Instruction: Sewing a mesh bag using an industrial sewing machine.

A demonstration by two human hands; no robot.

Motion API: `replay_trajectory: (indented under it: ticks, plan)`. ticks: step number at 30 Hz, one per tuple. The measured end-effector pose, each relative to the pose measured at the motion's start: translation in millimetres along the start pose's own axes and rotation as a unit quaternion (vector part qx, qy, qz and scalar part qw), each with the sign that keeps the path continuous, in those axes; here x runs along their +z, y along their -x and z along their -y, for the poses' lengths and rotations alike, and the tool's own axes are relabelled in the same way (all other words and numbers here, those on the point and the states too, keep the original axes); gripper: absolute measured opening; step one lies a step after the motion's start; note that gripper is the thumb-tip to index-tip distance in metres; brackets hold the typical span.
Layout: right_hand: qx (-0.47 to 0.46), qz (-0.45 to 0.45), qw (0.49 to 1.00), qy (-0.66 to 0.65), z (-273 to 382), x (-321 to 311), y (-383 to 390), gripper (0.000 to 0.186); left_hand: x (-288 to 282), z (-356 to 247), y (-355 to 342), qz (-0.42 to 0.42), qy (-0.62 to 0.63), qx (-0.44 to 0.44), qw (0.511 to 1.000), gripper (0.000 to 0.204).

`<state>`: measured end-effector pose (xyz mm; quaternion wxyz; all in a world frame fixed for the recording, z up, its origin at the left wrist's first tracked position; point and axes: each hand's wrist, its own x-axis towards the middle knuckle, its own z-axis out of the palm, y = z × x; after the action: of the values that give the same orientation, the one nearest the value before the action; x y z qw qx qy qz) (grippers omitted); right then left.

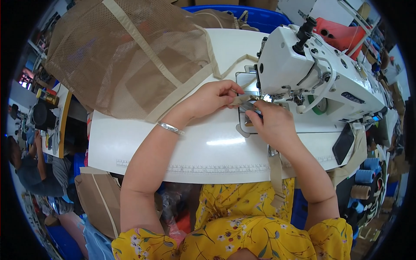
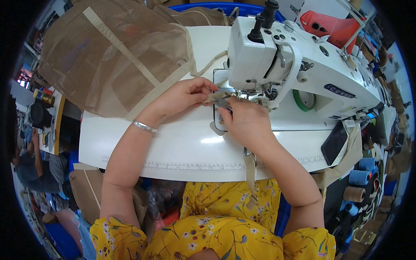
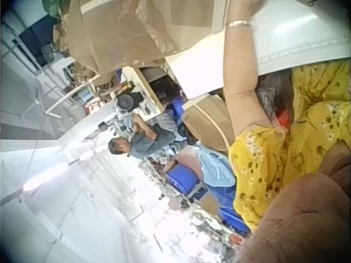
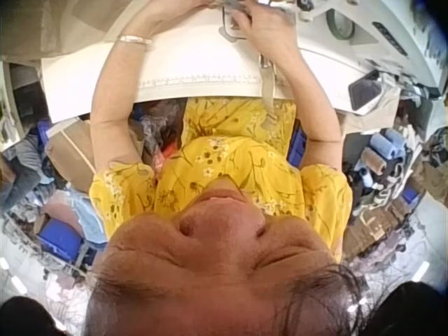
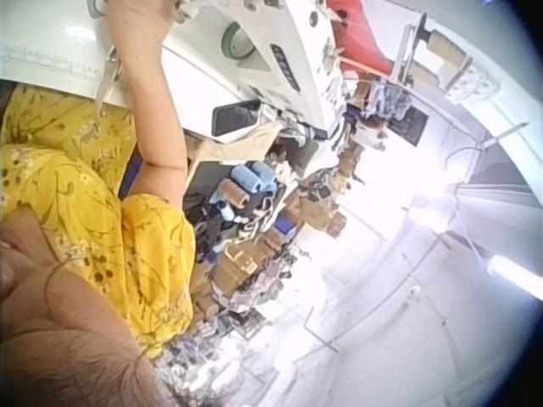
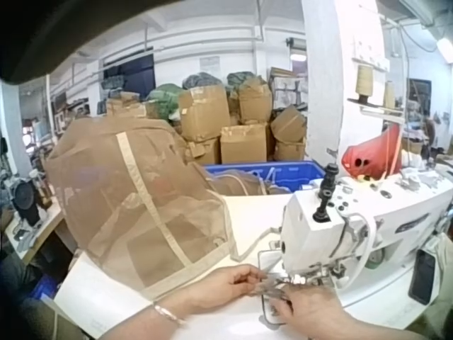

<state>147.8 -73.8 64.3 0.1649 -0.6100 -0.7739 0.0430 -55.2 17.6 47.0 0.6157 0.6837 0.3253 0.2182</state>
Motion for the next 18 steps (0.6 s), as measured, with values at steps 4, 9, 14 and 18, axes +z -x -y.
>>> replay_trajectory:
  ticks: [4,9,14,18]
  plan:
    - [-0.002,-0.023,1.000,0.017,0.4,7.0,-0.5,0.031,-0.7,0.8,0.3,0.012,0.022,-0.009,1.000,0.028]
    - [-0.015,-0.044,0.999,-0.007,0.6,15.0,-3.5,0.032,2.4,2.2,1.1,0.005,0.042,-0.006,0.999,0.030]
    - [0.011,0.010,0.999,-0.044,-0.7,8.4,-10.5,0.030,0.6,0.5,1.2,0.015,0.003,0.004,1.000,0.033]
    - [0.008,0.060,0.988,-0.141,-4.7,-6.8,-4.3,0.027,3.8,1.1,0.4,0.002,-0.010,0.012,1.000,0.032]
